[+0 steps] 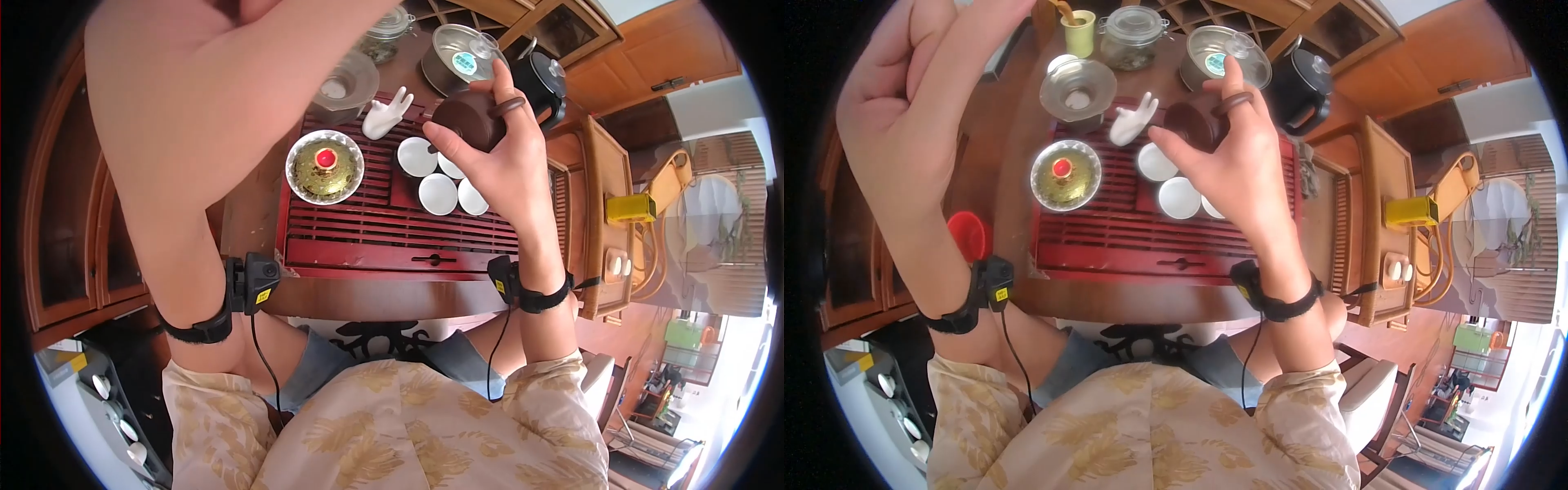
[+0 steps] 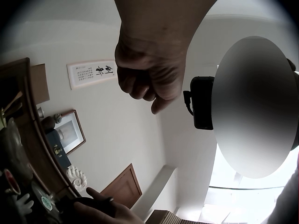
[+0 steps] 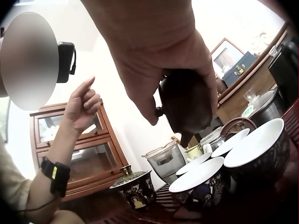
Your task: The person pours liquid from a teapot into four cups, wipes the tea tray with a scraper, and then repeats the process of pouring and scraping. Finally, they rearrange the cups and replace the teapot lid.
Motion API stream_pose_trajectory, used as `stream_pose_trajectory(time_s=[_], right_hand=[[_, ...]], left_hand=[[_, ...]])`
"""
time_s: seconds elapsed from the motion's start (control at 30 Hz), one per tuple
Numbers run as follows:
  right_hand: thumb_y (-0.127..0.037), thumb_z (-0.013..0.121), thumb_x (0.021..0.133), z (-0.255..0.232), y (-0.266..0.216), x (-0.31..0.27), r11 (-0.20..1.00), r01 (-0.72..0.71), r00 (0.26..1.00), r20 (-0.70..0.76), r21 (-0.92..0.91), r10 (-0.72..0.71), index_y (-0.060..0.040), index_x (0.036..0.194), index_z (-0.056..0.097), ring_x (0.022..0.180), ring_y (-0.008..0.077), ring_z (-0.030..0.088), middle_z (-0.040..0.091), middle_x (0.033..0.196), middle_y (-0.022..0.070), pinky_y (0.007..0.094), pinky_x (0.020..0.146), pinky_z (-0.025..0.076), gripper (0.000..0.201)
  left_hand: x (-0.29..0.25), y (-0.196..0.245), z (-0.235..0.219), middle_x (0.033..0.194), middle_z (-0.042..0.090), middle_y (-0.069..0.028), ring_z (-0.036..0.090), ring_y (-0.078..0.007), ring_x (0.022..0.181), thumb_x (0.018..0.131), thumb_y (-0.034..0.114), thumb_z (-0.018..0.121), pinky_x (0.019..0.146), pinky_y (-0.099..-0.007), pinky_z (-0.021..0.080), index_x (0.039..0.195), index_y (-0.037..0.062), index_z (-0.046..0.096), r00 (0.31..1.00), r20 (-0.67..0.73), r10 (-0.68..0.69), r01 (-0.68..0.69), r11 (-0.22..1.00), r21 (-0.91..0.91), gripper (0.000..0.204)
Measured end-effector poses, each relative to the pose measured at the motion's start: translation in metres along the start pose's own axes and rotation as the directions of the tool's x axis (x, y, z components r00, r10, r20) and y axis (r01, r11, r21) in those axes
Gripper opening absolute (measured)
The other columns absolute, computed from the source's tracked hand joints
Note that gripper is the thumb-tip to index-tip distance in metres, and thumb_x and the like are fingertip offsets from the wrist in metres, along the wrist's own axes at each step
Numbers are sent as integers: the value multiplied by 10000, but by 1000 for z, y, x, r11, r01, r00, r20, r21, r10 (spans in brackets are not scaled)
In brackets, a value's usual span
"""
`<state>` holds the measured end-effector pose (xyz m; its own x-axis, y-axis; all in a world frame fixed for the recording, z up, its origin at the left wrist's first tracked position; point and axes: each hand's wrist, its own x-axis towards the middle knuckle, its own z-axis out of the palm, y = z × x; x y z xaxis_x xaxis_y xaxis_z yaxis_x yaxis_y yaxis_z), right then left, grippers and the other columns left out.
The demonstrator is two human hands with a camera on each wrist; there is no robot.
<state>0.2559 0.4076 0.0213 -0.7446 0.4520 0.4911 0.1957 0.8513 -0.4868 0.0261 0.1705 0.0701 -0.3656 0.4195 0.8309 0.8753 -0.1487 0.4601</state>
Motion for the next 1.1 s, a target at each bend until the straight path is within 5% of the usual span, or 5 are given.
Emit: stream_pose_trajectory(time_s=[0.5,0.6,0.7,0.9,1.1], right_hand=[[-291,989,853,-38,35,-7,1000,1,1000,0,-8,-1,37,1636,488,1163,209,747,719,1370,126,345,1002,615,986],[-243,908,960,-49,15,-3,999,-38,999,19,-33,39,80,1537,532,980,217,678,693,1127,150,335,854,575,760],[-375,954,900,-52,21,-3,995,25,999,42,92,-29,112,1633,414,1006,293,672,680,1150,207,382,892,570,1032],[-391,897,966,-53,27,-7,970,143,990,-11,198,-144,100,1522,514,966,299,660,680,1106,204,384,873,557,835],[-359,862,1001,-39,55,-2,962,62,998,-8,267,-62,59,1356,632,908,291,661,673,1034,187,394,823,553,594]], left_hand=[[9,19,25,783,392,75,377,-17,656,1082,38,717,618,-235,233,1207,6,852,991,109,-76,75,997,17,187],[5,13,19,740,409,71,368,-14,631,1084,78,734,615,-233,233,1130,23,865,975,98,-198,185,974,133,149],[11,30,33,706,468,54,402,-24,615,1080,98,750,611,-232,256,1038,24,862,980,81,-183,172,977,129,140],[11,16,41,846,638,-16,498,-49,681,1127,109,676,646,-215,310,1234,-59,818,953,178,244,-274,947,169,244],[13,2,14,974,725,-79,603,-64,760,1144,74,619,692,-190,384,1357,-90,762,961,274,-36,-32,970,241,304]])
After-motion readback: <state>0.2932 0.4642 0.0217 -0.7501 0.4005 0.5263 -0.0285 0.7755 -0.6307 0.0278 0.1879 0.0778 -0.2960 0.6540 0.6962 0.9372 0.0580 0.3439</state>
